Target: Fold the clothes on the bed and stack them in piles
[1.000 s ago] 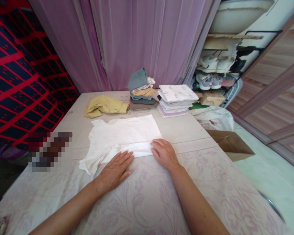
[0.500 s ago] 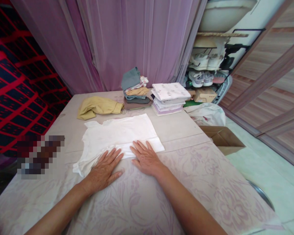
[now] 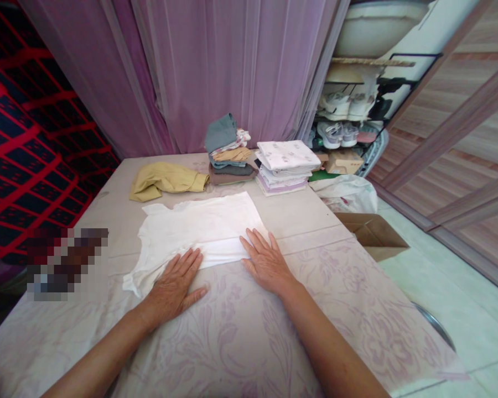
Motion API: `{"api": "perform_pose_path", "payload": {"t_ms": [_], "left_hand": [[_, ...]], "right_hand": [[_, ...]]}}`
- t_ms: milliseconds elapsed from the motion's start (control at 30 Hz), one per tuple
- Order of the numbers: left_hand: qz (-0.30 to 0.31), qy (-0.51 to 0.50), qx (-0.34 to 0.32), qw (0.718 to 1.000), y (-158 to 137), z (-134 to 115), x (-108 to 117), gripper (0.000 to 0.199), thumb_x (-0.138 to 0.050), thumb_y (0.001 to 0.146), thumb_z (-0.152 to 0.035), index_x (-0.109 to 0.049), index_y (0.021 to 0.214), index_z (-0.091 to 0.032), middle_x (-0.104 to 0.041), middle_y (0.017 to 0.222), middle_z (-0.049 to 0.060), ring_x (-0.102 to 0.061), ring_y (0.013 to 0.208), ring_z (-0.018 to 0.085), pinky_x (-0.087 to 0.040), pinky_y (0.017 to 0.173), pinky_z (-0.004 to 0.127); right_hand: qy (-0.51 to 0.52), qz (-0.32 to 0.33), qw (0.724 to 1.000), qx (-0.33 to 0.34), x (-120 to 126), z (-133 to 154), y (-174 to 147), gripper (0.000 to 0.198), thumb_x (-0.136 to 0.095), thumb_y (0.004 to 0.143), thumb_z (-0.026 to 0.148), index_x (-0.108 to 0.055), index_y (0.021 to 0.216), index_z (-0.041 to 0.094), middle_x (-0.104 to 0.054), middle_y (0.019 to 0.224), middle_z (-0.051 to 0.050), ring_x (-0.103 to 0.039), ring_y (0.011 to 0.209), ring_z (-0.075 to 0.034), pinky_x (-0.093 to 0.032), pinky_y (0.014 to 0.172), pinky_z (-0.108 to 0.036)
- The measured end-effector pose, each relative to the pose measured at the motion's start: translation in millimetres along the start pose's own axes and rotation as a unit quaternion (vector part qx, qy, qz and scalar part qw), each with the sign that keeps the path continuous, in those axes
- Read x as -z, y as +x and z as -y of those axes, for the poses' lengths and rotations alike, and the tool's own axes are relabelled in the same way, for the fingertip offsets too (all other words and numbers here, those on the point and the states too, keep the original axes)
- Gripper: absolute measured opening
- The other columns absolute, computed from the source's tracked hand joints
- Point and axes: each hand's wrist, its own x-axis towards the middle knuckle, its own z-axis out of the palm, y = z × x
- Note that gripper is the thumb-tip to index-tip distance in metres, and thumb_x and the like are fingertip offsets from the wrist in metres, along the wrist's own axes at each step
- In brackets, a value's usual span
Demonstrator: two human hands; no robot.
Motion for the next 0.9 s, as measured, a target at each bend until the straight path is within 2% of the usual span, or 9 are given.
{"api": "perform_pose_path", "payload": {"t_ms": [100, 233, 333, 400, 467, 533, 667, 900], "left_hand": [[0.002, -0.008, -0.001, 1.0, -2.3, 0.5, 1.7, 0.069, -0.035, 0.09, -0.06, -0.027, 0.147, -0.021, -0.028, 0.152, 0.013, -0.024, 0.14, 0.027, -0.022, 0.112, 0.046], [0.008, -0.037, -0.017, 0.999, -6.0, 2.4, 7.1, 0.058, -0.04, 0.09, -0.055, -0.035, 0.143, -0.031, -0.026, 0.153, 0.01, -0.024, 0.14, 0.029, -0.025, 0.11, 0.05], [-0.008, -0.068, -0.013, 0.998, -5.9, 2.6, 11.4, 0.051, -0.045, 0.09, -0.05, -0.045, 0.136, -0.029, -0.031, 0.151, 0.01, -0.028, 0.138, 0.029, -0.026, 0.109, 0.051], [-0.023, -0.091, 0.008, 0.996, -2.9, 1.7, 14.2, 0.04, -0.047, 0.091, -0.042, -0.055, 0.126, -0.025, -0.042, 0.143, 0.011, -0.037, 0.132, 0.028, -0.03, 0.108, 0.049], [-0.041, -0.114, 0.042, 0.992, 2.4, 0.6, 16.9, 0.03, -0.049, 0.09, -0.034, -0.062, 0.114, -0.021, -0.055, 0.127, 0.011, -0.048, 0.119, 0.025, -0.037, 0.102, 0.044], [-0.052, -0.128, 0.071, 0.988, 8.8, -0.1, 19.5, 0.022, -0.051, 0.089, -0.03, -0.065, 0.104, -0.02, -0.062, 0.108, 0.009, -0.055, 0.102, 0.023, -0.044, 0.091, 0.039], [-0.038, -0.121, 0.075, 0.989, 18.2, 1.2, 23.2, 0.017, -0.051, 0.09, -0.029, -0.066, 0.091, -0.021, -0.063, 0.087, 0.005, -0.056, 0.084, 0.02, -0.044, 0.079, 0.036], [-0.041, -0.114, 0.035, 0.992, 12.9, 2.9, 23.5, 0.018, -0.047, 0.092, -0.027, -0.063, 0.089, -0.021, -0.064, 0.089, 0.004, -0.056, 0.087, 0.019, -0.044, 0.082, 0.035]], "right_hand": [[0.011, 0.012, 1.0, 0.017, -2.1, 0.5, -1.5, 0.048, -0.039, 0.094, 0.036, -0.039, 0.141, 0.024, -0.033, 0.15, -0.01, -0.027, 0.139, -0.024, -0.018, 0.111, -0.055], [0.02, -0.04, 0.998, 0.042, 0.8, 5.6, -2.6, 0.041, -0.044, 0.092, 0.03, -0.05, 0.132, 0.027, -0.037, 0.148, -0.01, -0.028, 0.138, -0.026, -0.017, 0.11, -0.058], [0.052, -0.066, 0.992, 0.095, 0.2, 13.7, 1.8, 0.029, -0.05, 0.09, 0.027, -0.064, 0.116, 0.028, -0.049, 0.139, -0.008, -0.039, 0.131, -0.025, -0.026, 0.108, -0.051], [0.069, -0.088, 0.989, 0.101, -2.5, 19.4, 8.0, 0.023, -0.053, 0.088, 0.023, -0.068, 0.106, 0.026, -0.057, 0.129, -0.007, -0.048, 0.121, -0.024, -0.036, 0.101, -0.045], [0.077, -0.11, 0.986, 0.094, -5.2, 24.5, 15.6, 0.018, -0.056, 0.087, 0.022, -0.07, 0.098, 0.025, -0.062, 0.12, -0.007, -0.053, 0.111, -0.023, -0.041, 0.093, -0.04], [0.075, -0.122, 0.985, 0.097, -6.7, 28.9, 22.5, 0.013, -0.059, 0.085, 0.022, -0.07, 0.089, 0.024, -0.065, 0.111, -0.005, -0.055, 0.102, -0.022, -0.043, 0.086, -0.037], [0.056, -0.133, 0.982, 0.124, -6.9, 35.1, 28.1, 0.012, -0.058, 0.085, 0.02, -0.069, 0.082, 0.023, -0.067, 0.097, -0.004, -0.055, 0.088, -0.018, -0.042, 0.074, -0.031], [0.077, -0.123, 0.979, 0.146, -8.2, 34.9, 20.9, 0.015, -0.053, 0.088, 0.017, -0.067, 0.083, 0.02, -0.066, 0.086, -0.004, -0.054, 0.082, -0.016, -0.041, 0.072, -0.028]]}}
